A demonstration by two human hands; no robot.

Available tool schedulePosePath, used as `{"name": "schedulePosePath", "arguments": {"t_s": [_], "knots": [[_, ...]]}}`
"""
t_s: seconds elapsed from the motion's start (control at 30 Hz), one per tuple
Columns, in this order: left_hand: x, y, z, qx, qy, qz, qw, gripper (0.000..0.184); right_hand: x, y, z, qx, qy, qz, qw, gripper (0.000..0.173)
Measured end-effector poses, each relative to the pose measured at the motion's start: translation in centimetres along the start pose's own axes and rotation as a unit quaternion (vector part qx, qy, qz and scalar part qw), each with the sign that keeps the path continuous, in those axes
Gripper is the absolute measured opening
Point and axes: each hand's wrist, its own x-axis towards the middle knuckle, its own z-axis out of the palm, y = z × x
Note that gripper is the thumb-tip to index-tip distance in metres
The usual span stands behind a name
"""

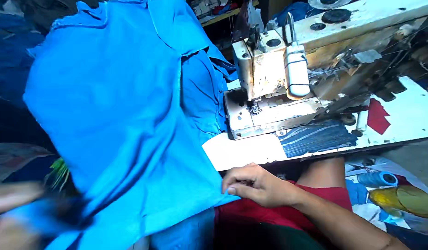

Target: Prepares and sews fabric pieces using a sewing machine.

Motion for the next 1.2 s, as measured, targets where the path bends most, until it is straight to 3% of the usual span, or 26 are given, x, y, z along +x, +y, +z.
{"name": "schedulePosePath", "arguments": {"t_s": [0.07,0.13,0.3,0.4,0.5,0.57,0.63,0.7,0.8,0.9,1.1,1.2], "knots": [[1.6,-2.3,5.6,0.036,0.050,0.012,0.998,0.018,-3.4,1.0,-1.1,0.004,0.023,0.051,0.998,0.019],[3.0,-3.9,10.0,0.033,0.046,-0.011,0.998,0.020,-6.8,1.6,-2.6,0.009,0.072,0.096,0.993,0.017],[4.0,-7.6,16.9,0.001,-0.059,-0.056,0.997,0.035,-11.1,1.4,-7.0,-0.084,0.217,0.214,0.949,0.019],[4.4,-9.4,19.7,0.077,-0.120,-0.016,0.990,0.024,-10.1,2.0,-8.9,-0.213,0.249,0.225,0.918,0.014],[4.0,-11.2,20.4,0.148,-0.220,-0.021,0.964,0.016,-8.6,2.2,-10.0,-0.337,0.236,0.211,0.887,0.015],[4.0,-10.9,20.6,0.169,-0.277,-0.037,0.945,0.013,-7.5,1.9,-9.9,-0.353,0.229,0.185,0.888,0.014],[4.2,-9.3,21.8,0.140,-0.250,-0.012,0.958,0.014,-6.3,1.3,-9.5,-0.324,0.224,0.174,0.903,0.010],[4.7,-7.1,23.9,0.028,-0.217,0.037,0.975,0.017,-5.6,0.6,-8.9,-0.271,0.210,0.167,0.925,0.009],[5.3,-5.5,27.1,-0.095,-0.299,0.086,0.946,0.029,-5.2,-1.1,-8.4,-0.202,0.182,0.155,0.950,0.013],[5.8,-6.3,27.5,-0.075,-0.359,0.101,0.925,0.025,-5.8,-2.6,-8.9,-0.180,0.183,0.150,0.955,0.012],[5.6,-6.7,23.4,-0.043,-0.337,-0.005,0.941,0.012,-7.9,-0.7,-10.8,-0.302,0.224,0.211,0.902,0.007],[5.0,-6.1,23.8,-0.065,-0.302,-0.043,0.950,0.010,-6.7,1.1,-9.7,-0.414,0.202,0.179,0.869,0.017]]}}
